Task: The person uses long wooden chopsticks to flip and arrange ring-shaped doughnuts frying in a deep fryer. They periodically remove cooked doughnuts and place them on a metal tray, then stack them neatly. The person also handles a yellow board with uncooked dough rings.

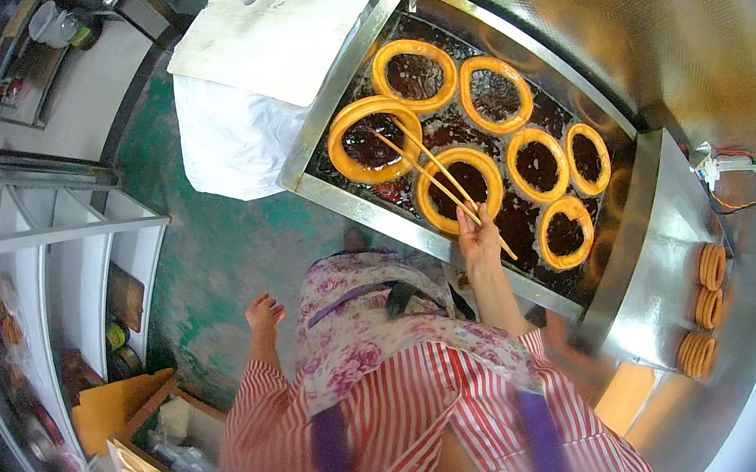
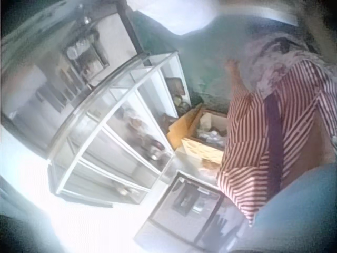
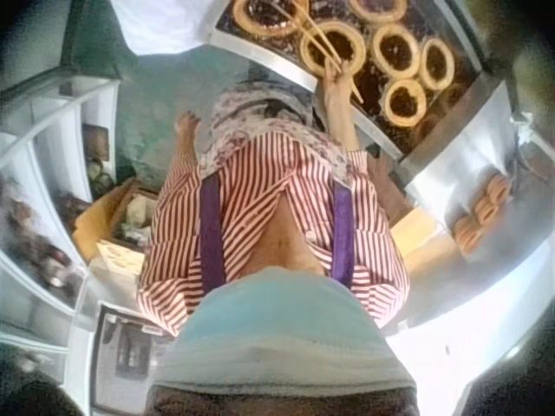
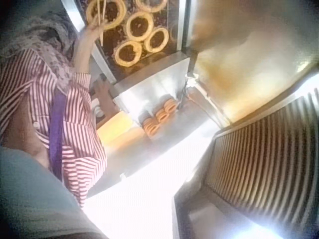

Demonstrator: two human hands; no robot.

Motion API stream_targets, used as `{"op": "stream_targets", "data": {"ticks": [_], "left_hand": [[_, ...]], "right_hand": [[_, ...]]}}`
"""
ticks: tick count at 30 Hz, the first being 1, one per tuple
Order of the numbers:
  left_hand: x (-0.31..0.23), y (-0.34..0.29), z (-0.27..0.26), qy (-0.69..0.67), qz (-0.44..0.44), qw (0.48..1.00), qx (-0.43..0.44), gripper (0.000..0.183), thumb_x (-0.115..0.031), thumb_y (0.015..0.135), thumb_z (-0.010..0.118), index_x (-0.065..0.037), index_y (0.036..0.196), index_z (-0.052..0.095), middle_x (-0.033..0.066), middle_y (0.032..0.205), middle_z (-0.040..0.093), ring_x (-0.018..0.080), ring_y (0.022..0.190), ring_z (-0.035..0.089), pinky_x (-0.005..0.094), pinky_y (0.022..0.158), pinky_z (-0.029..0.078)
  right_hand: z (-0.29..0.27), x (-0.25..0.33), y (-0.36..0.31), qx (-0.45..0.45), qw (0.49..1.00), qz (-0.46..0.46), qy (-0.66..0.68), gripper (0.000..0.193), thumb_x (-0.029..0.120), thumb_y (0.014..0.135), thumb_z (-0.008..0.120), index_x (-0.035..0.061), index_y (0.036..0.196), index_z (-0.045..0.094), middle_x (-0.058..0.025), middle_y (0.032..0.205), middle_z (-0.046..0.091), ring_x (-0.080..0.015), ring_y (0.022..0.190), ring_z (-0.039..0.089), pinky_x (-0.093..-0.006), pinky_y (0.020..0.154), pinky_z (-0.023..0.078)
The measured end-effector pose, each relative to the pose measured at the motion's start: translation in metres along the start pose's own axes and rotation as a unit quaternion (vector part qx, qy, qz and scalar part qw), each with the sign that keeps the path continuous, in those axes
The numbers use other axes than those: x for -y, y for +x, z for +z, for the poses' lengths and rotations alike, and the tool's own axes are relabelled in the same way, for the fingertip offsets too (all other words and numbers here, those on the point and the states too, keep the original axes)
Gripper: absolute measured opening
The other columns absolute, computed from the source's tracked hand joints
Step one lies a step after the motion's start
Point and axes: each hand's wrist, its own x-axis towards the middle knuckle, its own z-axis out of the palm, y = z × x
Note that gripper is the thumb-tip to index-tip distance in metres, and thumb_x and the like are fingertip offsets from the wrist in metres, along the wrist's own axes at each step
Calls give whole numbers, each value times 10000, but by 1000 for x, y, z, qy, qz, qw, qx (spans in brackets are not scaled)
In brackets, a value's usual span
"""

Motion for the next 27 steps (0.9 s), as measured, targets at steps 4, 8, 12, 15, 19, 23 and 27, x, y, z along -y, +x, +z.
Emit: {"op": "stream_targets", "data": {"ticks": [4,8,12,15,19,23,27], "left_hand": [[16,-22,9,-63,-33,997,-26,362,-57,800,564,8,1153,518,159,970,605,261,703,627,338,562,534],[29,-52,29,-117,-33,992,20,391,-71,802,561,13,1180,506,155,957,608,255,726,628,326,576,533],[56,-50,32,-136,-28,990,35,393,-71,799,560,14,1179,508,155,945,609,251,710,629,323,572,531],[69,-59,33,-123,-17,991,58,387,-67,792,567,11,1167,515,155,961,602,254,677,624,328,558,526],[79,-74,41,-94,-26,995,6,382,-64,786,573,4,1156,512,149,959,593,258,652,619,338,537,520],[93,-64,41,-126,-37,991,18,376,-58,789,565,2,1155,502,142,950,588,265,658,616,343,527,516],[93,-69,47,-139,-39,989,17,368,-56,792,559,2,1152,503,140,952,586,268,674,614,343,537,516]], "right_hand": [[-24,24,-13,27,999,28,-10,153,114,862,585,-22,927,560,-156,924,609,-252,886,621,-381,803,549],[-55,53,-17,26,999,14,-44,157,122,860,591,-21,918,560,-142,903,616,-240,868,627,-374,768,562],[-67,79,-19,33,993,-53,-102,252,153,880,566,-48,1026,525,-176,971,592,-247,899,613,-352,748,570],[-60,93,-17,64,978,-125,-154,221,118,868,577,-56,998,537,-170,936,605,-259,855,629,-355,693,578],[-45,93,-13,105,954,-189,-209,228,98,836,621,-61,984,555,-160,885,622,-245,788,644,-336,651,573],[-36,93,-8,147,934,-208,-252,221,100,829,625,-69,958,567,-167,860,624,-246,746,653,-340,616,576],[-21,147,-49,167,897,-243,-329,228,121,826,635,-69,930,564,-165,856,621,-259,731,656,-349,592,575]]}}
